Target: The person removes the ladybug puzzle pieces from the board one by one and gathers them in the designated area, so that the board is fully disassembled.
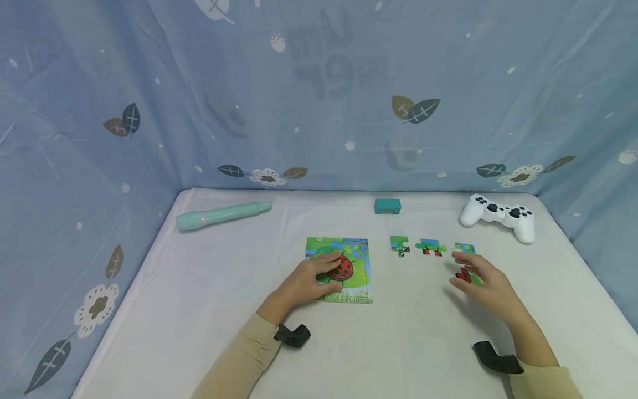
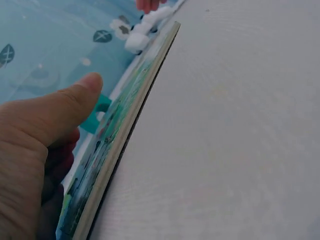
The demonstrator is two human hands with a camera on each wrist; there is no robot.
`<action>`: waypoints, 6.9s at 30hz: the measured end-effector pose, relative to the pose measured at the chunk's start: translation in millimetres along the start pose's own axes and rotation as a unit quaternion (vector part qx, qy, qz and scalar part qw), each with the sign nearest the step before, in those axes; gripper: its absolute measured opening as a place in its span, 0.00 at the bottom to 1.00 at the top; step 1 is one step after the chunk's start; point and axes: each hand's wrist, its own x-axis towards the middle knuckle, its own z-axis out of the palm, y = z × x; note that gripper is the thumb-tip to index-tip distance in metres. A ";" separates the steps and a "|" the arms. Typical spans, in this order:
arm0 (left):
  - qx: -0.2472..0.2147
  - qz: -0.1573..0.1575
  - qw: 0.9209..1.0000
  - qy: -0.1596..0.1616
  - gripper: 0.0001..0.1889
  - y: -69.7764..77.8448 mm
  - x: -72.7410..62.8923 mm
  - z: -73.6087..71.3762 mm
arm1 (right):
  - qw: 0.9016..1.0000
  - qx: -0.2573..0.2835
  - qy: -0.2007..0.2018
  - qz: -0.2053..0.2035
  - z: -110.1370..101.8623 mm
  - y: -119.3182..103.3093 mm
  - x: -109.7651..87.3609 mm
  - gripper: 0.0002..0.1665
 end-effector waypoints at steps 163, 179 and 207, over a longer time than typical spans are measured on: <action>0.024 -0.068 0.996 0.047 0.34 -18.0 -36.1 -27.1 | 0.972 0.067 -0.198 -0.110 111.0 -112.0 74.9 0.36; 0.094 -0.072 0.993 0.000 0.35 -18.6 -41.1 -32.2 | 0.984 0.005 -0.151 -0.096 166.5 -139.4 79.4 0.29; 0.084 -0.085 0.993 -0.010 0.36 -20.9 -42.6 -27.0 | 0.990 0.028 -0.117 -0.068 174.9 -139.2 77.5 0.23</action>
